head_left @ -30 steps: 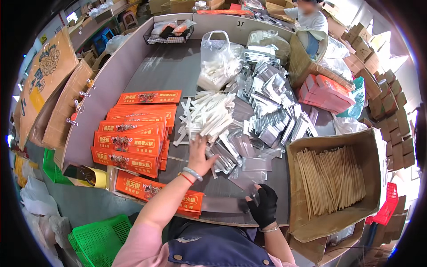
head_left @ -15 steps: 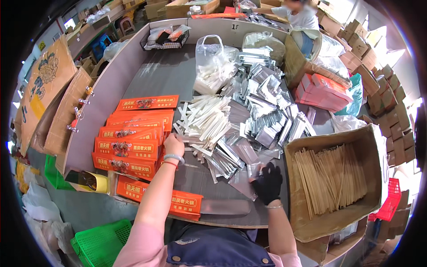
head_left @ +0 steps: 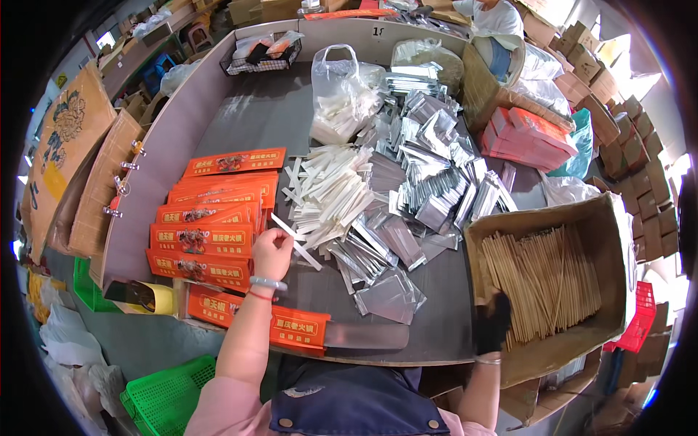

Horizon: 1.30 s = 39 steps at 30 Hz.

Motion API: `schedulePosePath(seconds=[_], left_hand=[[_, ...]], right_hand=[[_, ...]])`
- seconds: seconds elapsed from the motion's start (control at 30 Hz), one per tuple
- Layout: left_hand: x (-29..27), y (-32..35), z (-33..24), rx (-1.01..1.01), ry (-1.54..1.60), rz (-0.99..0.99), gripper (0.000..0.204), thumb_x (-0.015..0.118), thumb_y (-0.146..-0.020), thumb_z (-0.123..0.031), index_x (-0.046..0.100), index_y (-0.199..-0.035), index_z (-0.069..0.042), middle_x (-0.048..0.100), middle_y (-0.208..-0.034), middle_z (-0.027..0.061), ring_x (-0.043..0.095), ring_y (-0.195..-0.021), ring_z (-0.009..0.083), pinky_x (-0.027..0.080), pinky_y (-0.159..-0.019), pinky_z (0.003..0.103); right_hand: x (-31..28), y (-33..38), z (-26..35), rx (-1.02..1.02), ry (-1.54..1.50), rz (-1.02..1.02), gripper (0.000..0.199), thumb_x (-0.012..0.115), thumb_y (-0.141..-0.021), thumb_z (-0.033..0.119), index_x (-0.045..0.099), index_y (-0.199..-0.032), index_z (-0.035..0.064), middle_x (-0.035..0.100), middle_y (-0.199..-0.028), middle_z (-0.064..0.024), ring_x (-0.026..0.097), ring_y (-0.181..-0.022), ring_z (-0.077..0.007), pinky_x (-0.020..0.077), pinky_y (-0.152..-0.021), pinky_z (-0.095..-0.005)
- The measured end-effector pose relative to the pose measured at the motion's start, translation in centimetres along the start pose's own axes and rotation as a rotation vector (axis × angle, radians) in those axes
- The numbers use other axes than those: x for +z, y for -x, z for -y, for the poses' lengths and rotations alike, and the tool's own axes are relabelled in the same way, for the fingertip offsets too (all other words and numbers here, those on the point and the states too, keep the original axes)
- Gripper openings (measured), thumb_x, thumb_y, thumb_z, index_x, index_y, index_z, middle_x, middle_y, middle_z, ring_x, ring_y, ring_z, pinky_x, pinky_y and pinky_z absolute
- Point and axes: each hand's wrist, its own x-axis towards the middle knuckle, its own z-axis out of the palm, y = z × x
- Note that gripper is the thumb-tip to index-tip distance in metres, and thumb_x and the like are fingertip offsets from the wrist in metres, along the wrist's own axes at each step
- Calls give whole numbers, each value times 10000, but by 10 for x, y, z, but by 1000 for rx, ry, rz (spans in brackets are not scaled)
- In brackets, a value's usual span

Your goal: The recorder is manual packaging wooden sticks into small plastic bags.

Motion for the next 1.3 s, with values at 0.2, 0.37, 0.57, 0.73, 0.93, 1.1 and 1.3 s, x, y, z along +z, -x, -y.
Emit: schedulePosePath(seconds=[0.2,0.37,0.57,0.73,0.93,1.1,1.3], left_hand=[[-19,35,-41,507,-269,-27,127,689,-774,-7,609,-873,-1,578,-937,121,597,-767,300,496,-670,375],[-8,63,-54,670,-345,186,121,683,-741,-23,608,-836,-32,590,-934,103,580,-883,309,496,-763,405],[27,82,-61,799,-254,385,142,701,-732,-35,611,-842,-42,609,-960,84,578,-916,296,495,-803,381],[37,70,-37,687,-545,354,142,721,-740,-106,660,-868,-110,602,-891,43,551,-882,282,458,-749,416],[35,75,-37,588,-424,534,90,698,-765,-100,624,-813,-80,599,-812,84,561,-826,304,456,-745,424],[70,108,-61,490,-227,506,180,744,-752,-157,620,-851,-73,591,-839,100,563,-834,318,455,-746,433],[82,110,-66,592,-365,444,385,818,-666,-197,616,-980,-106,574,-939,69,556,-909,309,451,-756,434]], right_hand=[[-22,9,-49,82,467,-46,328,665,-866,235,601,-1069,-14,594,-1038,-207,568,-1013,-385,454,-871,-473],[-21,1,-40,240,487,149,244,641,-871,188,595,-1032,10,587,-1024,-182,568,-989,-370,457,-854,-470],[-18,7,-45,207,363,94,161,622,-865,146,576,-955,22,590,-984,-168,565,-970,-354,455,-848,-456],[-24,9,-46,327,205,213,151,617,-862,127,553,-956,27,588,-972,-189,571,-959,-360,457,-831,-443],[-18,13,-43,344,165,-22,176,501,-976,182,525,-970,7,601,-875,-216,590,-830,-392,472,-727,-412],[-30,13,-3,469,-464,-250,203,453,-1016,156,516,-1055,-33,602,-966,-157,581,-901,-285,441,-841,-349],[-15,21,19,290,-350,-229,150,482,-1006,150,531,-1030,11,573,-910,-52,523,-857,-160,422,-831,-297]])
